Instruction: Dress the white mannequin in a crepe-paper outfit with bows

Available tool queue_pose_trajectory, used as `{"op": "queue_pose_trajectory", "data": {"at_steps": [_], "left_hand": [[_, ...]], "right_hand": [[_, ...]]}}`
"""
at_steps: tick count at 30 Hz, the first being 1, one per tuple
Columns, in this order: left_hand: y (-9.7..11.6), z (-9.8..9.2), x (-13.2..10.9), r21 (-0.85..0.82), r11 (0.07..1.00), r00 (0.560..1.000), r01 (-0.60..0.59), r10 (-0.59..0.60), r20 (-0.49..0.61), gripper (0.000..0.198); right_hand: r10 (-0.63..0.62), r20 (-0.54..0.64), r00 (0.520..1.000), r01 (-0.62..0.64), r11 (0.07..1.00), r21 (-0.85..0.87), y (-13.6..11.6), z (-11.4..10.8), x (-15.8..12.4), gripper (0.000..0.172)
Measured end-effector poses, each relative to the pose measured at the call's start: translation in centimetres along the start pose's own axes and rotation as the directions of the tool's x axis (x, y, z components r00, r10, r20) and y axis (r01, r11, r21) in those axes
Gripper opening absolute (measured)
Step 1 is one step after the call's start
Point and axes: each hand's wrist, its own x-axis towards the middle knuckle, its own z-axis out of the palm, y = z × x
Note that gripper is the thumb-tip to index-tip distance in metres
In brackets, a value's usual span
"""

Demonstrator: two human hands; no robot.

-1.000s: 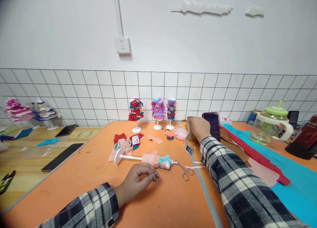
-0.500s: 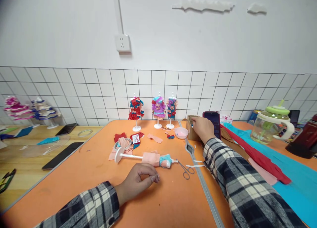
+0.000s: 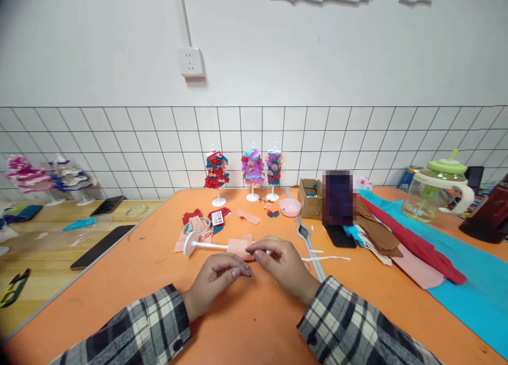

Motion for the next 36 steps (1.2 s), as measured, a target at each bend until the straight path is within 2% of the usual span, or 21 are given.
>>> {"op": "queue_pose_trajectory", "data": {"at_steps": [3,5,10,14,19,21,23,25,27,30,33,36], "left_hand": [[0.2,-0.1,0.1,0.028,0.999,0.999,-0.027,0.028,-0.032,0.027],[0.5,-0.1,0.1,0.085,0.995,0.998,-0.048,0.051,-0.032,0.024],[0.9,0.1,-0.1,0.228,0.962,0.989,-0.147,0.15,0.006,0.019],[0.6,0.2,-0.2,0.268,0.947,0.984,-0.179,0.171,0.052,0.019],[0.6,0.3,-0.3,0.277,0.951,0.99,-0.138,0.134,0.034,0.02],[0.7,0.1,-0.3,0.302,0.948,0.995,-0.099,0.102,0.007,0.021],[0.7,-0.3,0.0,0.401,0.913,0.995,-0.081,0.098,-0.023,0.021],[0.6,-0.9,0.6,0.56,0.823,0.991,-0.094,0.131,-0.027,0.023],[0.2,-1.5,1.5,0.702,0.703,0.989,-0.114,0.151,0.01,0.032],[-0.7,-1.8,2.7,0.783,0.613,0.994,-0.106,0.071,0.079,0.045],[-1.5,-1.7,2.9,0.782,0.618,0.994,-0.087,-0.002,0.112,0.041],[-1.4,-1.6,2.2,0.759,0.648,0.993,-0.068,-0.03,0.115,0.033]], "right_hand": [[0.162,0.062,0.985,-0.168,0.979,0.116,0.8,0.7,-0.4,0.046],[0.221,0.084,0.972,-0.232,0.96,0.155,1.1,0.7,-0.3,0.049],[0.209,0.056,0.976,-0.216,0.96,0.179,0.5,1.1,-0.3,0.035],[0.208,0.033,0.978,-0.21,0.963,0.168,0.1,1.5,-0.5,0.029],[0.172,-0.015,0.985,-0.169,0.975,0.144,0.0,1.7,-0.7,0.028],[0.237,-0.06,0.97,-0.22,0.953,0.206,0.2,1.4,-0.6,0.029],[0.288,-0.168,0.943,-0.248,0.943,0.223,0.9,0.9,-0.1,0.031],[0.217,-0.321,0.922,-0.194,0.976,0.101,1.8,0.3,0.8,0.029],[0.067,-0.384,0.921,-0.109,0.99,-0.088,2.9,-0.1,1.7,0.027],[-0.062,-0.274,0.96,-0.011,0.967,-0.255,4.1,-0.2,2.8,0.029],[-0.1,-0.148,0.984,0.034,0.916,-0.399,4.3,0.0,2.7,0.028],[-0.124,-0.097,0.988,0.06,0.867,-0.494,3.9,0.1,1.7,0.024]]}}
